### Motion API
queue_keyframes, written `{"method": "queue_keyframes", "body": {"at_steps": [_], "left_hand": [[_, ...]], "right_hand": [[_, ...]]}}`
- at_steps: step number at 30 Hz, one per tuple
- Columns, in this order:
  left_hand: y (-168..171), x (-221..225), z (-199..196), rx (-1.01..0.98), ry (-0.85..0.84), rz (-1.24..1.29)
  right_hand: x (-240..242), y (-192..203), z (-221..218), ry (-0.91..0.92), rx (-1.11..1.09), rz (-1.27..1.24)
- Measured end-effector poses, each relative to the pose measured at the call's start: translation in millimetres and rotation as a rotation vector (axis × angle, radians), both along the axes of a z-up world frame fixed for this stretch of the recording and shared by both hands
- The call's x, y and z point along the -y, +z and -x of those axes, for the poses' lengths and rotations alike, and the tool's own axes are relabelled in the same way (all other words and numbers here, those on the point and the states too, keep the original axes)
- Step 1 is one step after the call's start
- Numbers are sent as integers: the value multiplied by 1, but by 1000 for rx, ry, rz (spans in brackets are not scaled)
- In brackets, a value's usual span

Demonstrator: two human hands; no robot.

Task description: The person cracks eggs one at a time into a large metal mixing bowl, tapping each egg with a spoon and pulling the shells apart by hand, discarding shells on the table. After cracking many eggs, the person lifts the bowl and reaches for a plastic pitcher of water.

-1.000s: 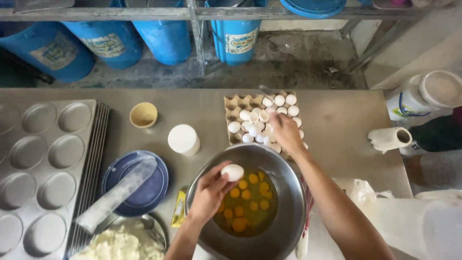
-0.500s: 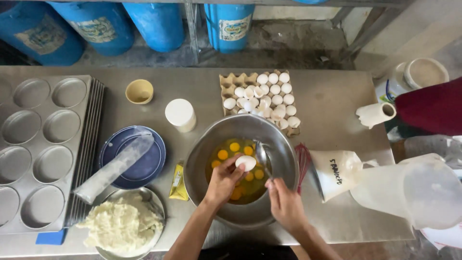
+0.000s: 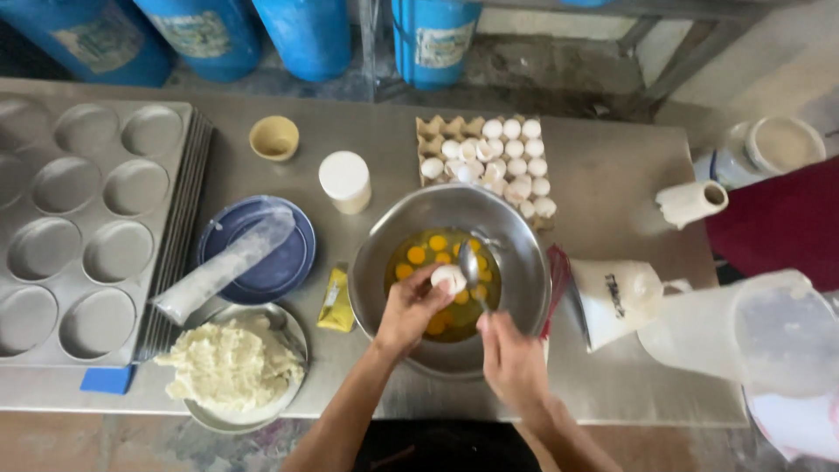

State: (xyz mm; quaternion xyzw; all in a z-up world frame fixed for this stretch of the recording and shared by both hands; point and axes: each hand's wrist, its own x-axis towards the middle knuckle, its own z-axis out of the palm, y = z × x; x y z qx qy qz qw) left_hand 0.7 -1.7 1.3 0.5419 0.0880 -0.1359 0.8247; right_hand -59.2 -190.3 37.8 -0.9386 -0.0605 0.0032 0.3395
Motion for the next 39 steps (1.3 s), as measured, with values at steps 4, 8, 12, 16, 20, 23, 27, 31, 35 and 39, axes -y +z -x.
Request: {"method": "queue_keyframes", "body": {"at_steps": [4,8,12,16,20,23,27,31,35,39], "left_hand": [[9,2,4,0,-20,61],[18,3,6,14,-118,-48],[12,4,5,-2,-172,-5],[4,8,6,-28,-191,-72],[5,10,2,91,-313,-194],[17,16,0,14,-345,-146],[30,17,4,37,-419,-227],[37,19,4,70,-479,-283],[38,18,5,41,-528,-338],[32,14,4,38,-511,-273]], "right_hand": [[1,26,-19,-95,7,-165],[9,26,-44,-56,149,-127],[12,16,-53,80,-15,-267],[12,16,-50,77,-106,-259],[17,11,-50,69,-163,-163],[23,3,-47,86,-110,-222],[27,3,-41,151,-76,-217],[32,7,-39,133,-139,-211],[30,12,-33,129,-157,-229],[29,3,-35,133,-117,-185]]}}
